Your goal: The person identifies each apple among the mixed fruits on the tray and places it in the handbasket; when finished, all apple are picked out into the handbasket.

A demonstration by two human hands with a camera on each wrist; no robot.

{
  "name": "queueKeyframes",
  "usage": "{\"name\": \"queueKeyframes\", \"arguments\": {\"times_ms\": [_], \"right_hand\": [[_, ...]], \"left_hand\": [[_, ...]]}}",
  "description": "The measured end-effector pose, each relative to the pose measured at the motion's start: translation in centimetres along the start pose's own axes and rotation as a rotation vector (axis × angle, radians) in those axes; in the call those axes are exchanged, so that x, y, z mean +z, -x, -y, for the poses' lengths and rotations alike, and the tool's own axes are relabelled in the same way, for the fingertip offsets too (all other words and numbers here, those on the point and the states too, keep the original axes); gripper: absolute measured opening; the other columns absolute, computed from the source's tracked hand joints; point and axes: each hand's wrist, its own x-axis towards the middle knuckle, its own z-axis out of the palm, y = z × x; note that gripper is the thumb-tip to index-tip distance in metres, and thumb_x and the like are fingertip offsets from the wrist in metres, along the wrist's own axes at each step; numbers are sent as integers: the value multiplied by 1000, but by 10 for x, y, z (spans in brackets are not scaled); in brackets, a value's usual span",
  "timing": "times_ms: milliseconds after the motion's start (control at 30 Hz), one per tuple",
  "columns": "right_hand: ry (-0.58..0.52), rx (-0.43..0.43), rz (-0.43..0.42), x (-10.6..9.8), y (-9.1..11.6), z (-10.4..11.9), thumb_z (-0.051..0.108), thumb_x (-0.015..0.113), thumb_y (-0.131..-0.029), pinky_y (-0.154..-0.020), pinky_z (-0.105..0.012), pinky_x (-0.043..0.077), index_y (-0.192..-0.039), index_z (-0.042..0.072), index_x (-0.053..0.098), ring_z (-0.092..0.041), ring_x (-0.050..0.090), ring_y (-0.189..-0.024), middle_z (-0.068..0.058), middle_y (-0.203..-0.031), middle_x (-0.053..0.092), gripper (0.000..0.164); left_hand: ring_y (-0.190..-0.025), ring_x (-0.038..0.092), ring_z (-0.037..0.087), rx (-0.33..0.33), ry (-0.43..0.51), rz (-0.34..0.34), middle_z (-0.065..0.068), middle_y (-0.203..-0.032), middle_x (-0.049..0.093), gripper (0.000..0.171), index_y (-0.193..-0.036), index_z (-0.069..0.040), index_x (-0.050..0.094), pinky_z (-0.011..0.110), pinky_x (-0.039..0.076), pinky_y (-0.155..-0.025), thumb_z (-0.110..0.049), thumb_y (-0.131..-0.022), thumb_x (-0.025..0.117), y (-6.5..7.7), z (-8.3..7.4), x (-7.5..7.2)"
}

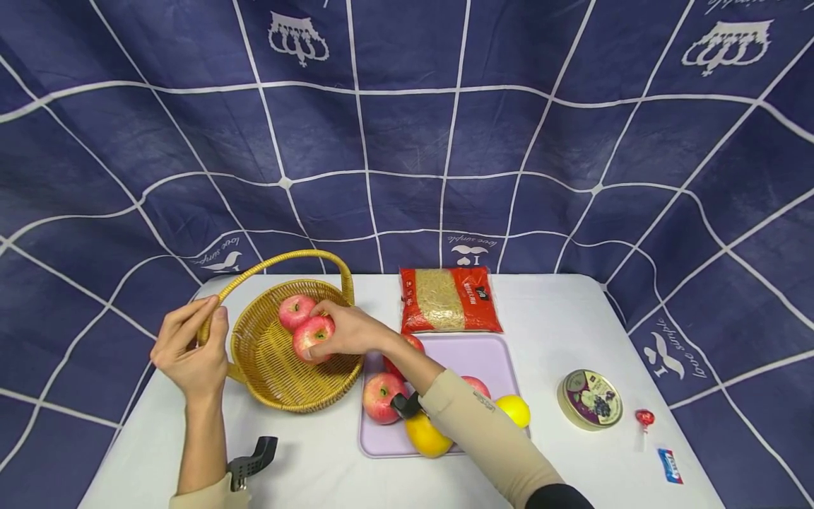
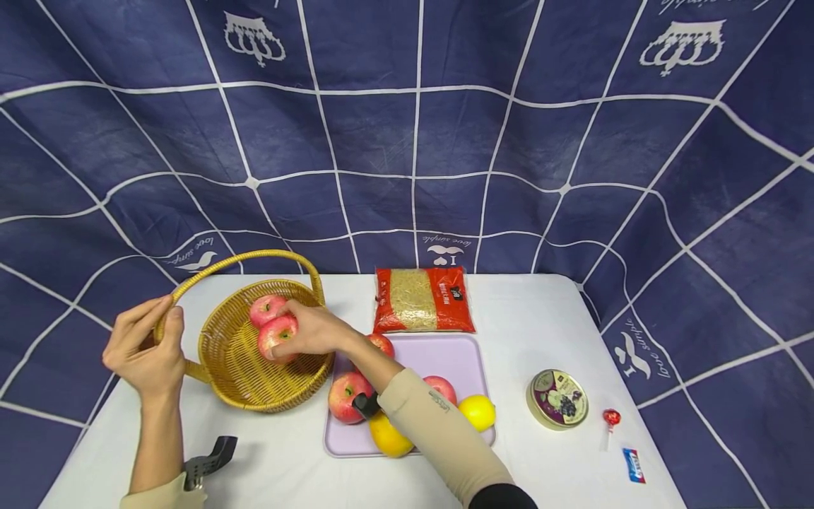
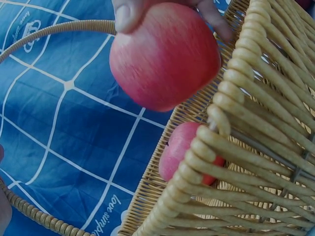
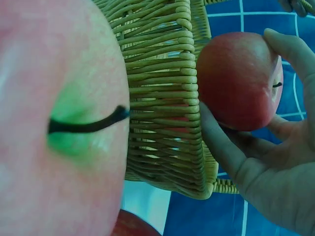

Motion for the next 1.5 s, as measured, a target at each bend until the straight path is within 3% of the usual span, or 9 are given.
{"name": "queueKeyframes", "arguments": {"times_ms": [233,500,733,900,1133,1300,1500], "right_hand": [[85,51,40,3,-11,5,57,82,-73,-77,-21,51,-132,30,51,-5,61,-90,11,-106,65,72],[124,0,138,6,-25,1,49,83,-74,-77,-20,49,-130,31,51,-8,59,-93,12,-112,63,67],[85,29,355,9,-33,3,38,83,-76,-66,-29,57,-127,30,51,-21,66,-72,5,-98,63,61],[28,69,483,11,-36,6,33,85,-78,-72,-38,61,-124,27,51,-20,66,-69,4,-101,61,58],[28,133,520,15,-37,7,29,84,-79,-67,-41,60,-120,26,49,-25,65,-67,0,-94,63,54],[15,151,504,17,-40,11,26,84,-80,-62,-36,59,-123,24,49,-23,64,-62,1,-94,61,55],[-103,199,489,20,-41,14,22,84,-81,-74,-39,62,-131,23,49,-26,69,-69,2,-102,59,61]], "left_hand": [[-88,70,15,1,4,-2,21,-88,74,13,-86,14,75,19,55,-80,6,-75,78,0,0,0],[-88,70,15,-1,6,-2,21,-88,74,13,-86,14,75,19,55,-81,8,-74,78,0,-1,0],[-88,70,15,-4,6,2,21,-89,74,14,-86,14,75,18,55,-80,7,-75,79,0,0,0],[-88,70,15,-6,4,0,21,-89,74,14,-86,14,75,18,55,-80,6,-75,79,0,0,0],[-87,70,15,-2,6,0,21,-89,74,14,-86,14,75,17,54,-79,6,-75,79,1,-1,0],[-88,70,15,-1,2,-1,21,-89,74,14,-86,13,75,17,54,-78,5,-75,79,1,-1,0],[-88,70,15,-3,-1,-4,21,-89,74,14,-86,13,76,18,54,-79,5,-75,79,1,-1,1]]}}
